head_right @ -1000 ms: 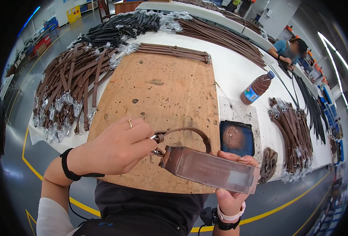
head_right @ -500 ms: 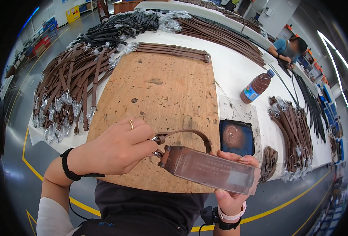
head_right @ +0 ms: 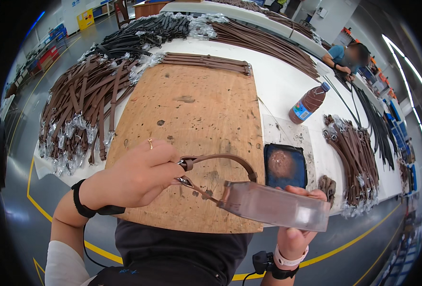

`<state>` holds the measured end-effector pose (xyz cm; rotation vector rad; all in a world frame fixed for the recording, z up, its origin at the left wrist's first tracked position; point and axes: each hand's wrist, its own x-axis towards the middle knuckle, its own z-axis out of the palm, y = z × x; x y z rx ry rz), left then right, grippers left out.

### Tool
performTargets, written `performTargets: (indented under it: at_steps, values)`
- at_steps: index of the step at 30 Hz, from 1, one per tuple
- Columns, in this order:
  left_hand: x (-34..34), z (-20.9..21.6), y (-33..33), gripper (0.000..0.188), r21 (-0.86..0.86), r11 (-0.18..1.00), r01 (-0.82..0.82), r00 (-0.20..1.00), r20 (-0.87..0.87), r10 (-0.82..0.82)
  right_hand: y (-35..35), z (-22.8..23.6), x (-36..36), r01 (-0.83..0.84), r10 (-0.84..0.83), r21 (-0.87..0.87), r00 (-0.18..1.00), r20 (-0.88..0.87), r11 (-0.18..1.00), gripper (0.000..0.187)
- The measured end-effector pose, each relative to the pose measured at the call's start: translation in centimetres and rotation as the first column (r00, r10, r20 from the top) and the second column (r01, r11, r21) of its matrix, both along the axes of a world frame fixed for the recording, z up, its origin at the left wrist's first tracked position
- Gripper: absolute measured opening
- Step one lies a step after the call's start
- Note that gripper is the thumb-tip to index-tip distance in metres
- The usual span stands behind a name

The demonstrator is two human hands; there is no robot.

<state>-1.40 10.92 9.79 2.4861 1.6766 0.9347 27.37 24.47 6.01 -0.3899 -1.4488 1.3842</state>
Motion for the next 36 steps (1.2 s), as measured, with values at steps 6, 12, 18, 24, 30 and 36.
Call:
performTargets:
  at_steps: [6,12,18,24,30,36]
  values:
    - [-0.1,0.5,0.4,0.021,-0.047,0.998,0.04,0.999,0.039,-0.038,1.2,0.7,1.3,0.119,-0.126,-0.087,0.989,-0.078,0.989,0.088]
    - [-0.4,0.9,-0.3,0.02,-0.081,0.99,0.112,0.989,0.106,-0.103,1.9,0.0,0.7,-0.062,0.028,-0.151,0.975,-0.219,0.987,0.078]
    - [-0.5,1.5,-0.1,0.022,-0.123,0.982,0.142,0.987,0.094,-0.131,1.8,0.6,0.2,-0.158,0.136,-0.155,0.981,-0.141,0.975,0.075]
    - [-0.7,1.6,-0.1,0.019,-0.152,0.977,0.148,0.986,0.102,-0.133,2.1,0.1,0.0,-0.116,0.102,-0.127,0.988,-0.113,0.985,0.078]
    - [-0.8,1.2,0.2,0.019,-0.148,0.961,0.234,0.968,0.129,-0.216,1.6,-0.1,-0.5,-0.148,0.131,-0.144,0.984,-0.12,0.978,0.079]
    - [-0.7,0.9,0.1,0.01,-0.127,0.958,0.258,0.964,0.1,-0.246,1.1,-0.2,-1.3,-0.193,0.18,-0.116,0.977,-0.114,0.974,0.076]
